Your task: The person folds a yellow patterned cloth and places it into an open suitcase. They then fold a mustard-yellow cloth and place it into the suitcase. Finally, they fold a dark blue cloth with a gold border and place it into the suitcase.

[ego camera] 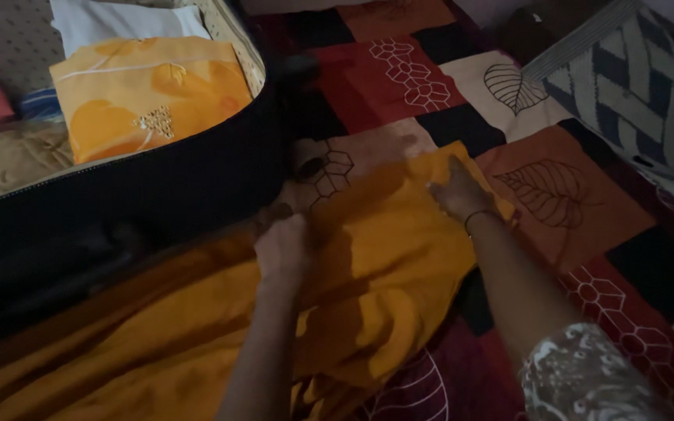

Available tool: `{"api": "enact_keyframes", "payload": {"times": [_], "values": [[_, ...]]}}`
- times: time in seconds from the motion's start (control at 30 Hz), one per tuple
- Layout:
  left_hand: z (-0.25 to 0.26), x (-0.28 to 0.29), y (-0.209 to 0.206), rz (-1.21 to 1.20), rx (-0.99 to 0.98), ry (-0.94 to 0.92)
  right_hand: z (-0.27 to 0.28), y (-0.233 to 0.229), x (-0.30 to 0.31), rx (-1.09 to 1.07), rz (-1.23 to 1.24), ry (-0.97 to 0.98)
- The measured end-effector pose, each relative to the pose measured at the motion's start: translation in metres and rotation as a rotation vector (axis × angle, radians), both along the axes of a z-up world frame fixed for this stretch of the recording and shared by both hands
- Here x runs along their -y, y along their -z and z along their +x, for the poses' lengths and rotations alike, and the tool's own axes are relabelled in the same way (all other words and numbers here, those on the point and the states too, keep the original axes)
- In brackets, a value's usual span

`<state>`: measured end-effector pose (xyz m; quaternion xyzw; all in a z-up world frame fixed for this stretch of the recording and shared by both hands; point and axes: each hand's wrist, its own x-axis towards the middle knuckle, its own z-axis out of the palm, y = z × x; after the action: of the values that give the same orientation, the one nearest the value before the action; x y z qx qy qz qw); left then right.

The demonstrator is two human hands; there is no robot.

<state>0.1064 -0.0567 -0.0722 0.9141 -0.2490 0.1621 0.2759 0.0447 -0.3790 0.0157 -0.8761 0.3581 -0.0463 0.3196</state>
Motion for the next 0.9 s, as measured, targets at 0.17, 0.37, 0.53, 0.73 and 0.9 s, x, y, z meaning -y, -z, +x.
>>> {"api": "enact_keyframes", "payload": {"times": [0.17, 0.37, 0.53, 0.73, 0.9], "values": [[-0.007, 0.003, -0.04, 0.09, -0.226, -0.134, 0.013, 0.035, 0.027, 0.206, -0.466, -0.056], [-0.011, 0.007, -0.038, 0.233, -0.16, -0.255, 0.032, 0.061, 0.028, 0.454, -0.272, -0.028], [-0.044, 0.004, -0.054, 0.231, -0.22, -0.177, 0.019, 0.056, -0.029, 0.034, -0.49, -0.119], [-0.051, -0.012, -0.068, 0.236, -0.257, -0.107, -0.006, 0.031, -0.028, -0.013, -0.418, -0.303], [-0.064, -0.027, -0.068, 0.325, -0.352, -0.072, -0.031, 0.013, -0.1, 0.016, -0.424, -0.232]]}}
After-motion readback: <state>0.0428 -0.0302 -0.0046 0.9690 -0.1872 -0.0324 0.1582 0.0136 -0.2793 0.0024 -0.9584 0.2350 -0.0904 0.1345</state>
